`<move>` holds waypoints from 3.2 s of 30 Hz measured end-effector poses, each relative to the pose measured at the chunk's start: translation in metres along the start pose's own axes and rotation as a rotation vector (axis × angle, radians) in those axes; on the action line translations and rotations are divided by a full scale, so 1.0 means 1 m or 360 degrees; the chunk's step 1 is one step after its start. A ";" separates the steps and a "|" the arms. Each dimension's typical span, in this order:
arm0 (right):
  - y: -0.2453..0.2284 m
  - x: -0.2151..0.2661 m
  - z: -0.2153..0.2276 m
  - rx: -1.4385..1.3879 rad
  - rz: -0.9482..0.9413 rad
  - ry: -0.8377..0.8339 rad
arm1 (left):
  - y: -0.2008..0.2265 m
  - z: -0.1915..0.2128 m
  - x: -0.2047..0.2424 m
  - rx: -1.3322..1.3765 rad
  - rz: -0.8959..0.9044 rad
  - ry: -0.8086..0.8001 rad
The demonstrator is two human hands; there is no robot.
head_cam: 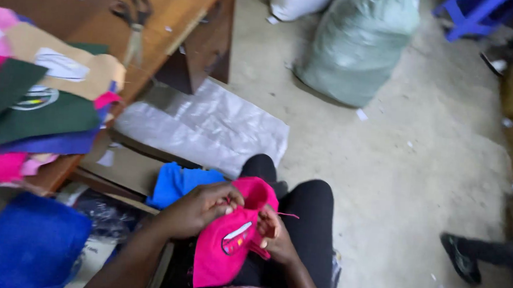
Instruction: The person sits on the floor and folds various colored fabric pieces, including pink, blue, green, and beige items, each featuring a circular logo. The person folds each piece by hand and places the finished items onto a wooden table to the left.
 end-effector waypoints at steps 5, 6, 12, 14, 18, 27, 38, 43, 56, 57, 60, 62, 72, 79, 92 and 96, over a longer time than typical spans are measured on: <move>-0.052 -0.003 -0.033 -0.0040 -0.0181 0.0215 | -0.149 -0.038 -0.055 0.1201 0.0242 -0.0096; -0.032 0.004 -0.015 -0.0037 -0.0397 0.0320 | -0.177 -0.039 -0.064 0.1251 0.0334 0.0012; -0.049 0.015 0.039 0.0114 -0.0120 0.0799 | -0.295 -0.063 -0.057 0.1208 0.0740 0.0347; -0.053 0.017 0.035 -0.0111 -0.0112 0.0874 | -0.252 -0.068 -0.047 0.1290 0.0829 0.0264; -0.061 0.016 0.019 -0.0508 0.0080 0.0973 | -0.225 -0.080 -0.037 0.1388 0.0700 0.0263; -0.041 0.028 0.028 -0.0861 0.0049 0.0147 | -0.119 -0.036 -0.065 0.0342 0.0178 0.0228; -0.011 0.027 0.042 -0.0004 -0.0475 0.0977 | -0.166 -0.093 -0.134 -0.0974 -0.0015 -0.0139; 0.001 0.041 0.059 0.0127 -0.0525 0.1233 | -0.167 -0.118 -0.127 -0.1293 -0.0369 0.0045; 0.075 0.034 0.147 0.0369 -0.0466 0.0979 | -0.186 -0.113 -0.046 -0.0836 -0.0031 0.0042; 0.086 0.029 0.164 0.0302 -0.0407 0.0927 | -0.178 -0.089 -0.046 -0.0691 -0.0140 0.0282; 0.059 0.034 0.163 0.0837 -0.0851 0.1128 | -0.142 0.036 -0.018 -0.1543 -0.0385 0.0986; 0.059 0.042 0.191 0.1169 -0.0677 0.1232 | -0.034 0.122 0.019 -0.1707 -0.0180 0.1385; -0.065 0.038 0.076 0.2305 0.0130 0.1290 | 0.057 0.261 0.152 -0.2532 0.0314 0.2327; -0.128 0.031 -0.025 0.2038 -0.0100 0.1058 | 0.144 0.151 0.156 -0.1741 -0.0324 0.2402; -0.192 0.023 -0.112 0.2129 0.0500 0.0014 | 0.008 -0.078 -0.001 -0.0363 -0.0254 -0.0602; -0.168 0.030 -0.097 0.2004 0.0137 0.0022 | 0.011 -0.084 -0.024 -0.0301 -0.0175 -0.0348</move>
Point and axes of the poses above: each hand's wrist, its own x-axis away from the middle knuckle, its own z-axis out of the back of the hand, y = z × x, the point moved 10 cm from there along -x, towards the middle knuckle, and after that the axes turned 5 degrees about x, right-handed, at the moved point
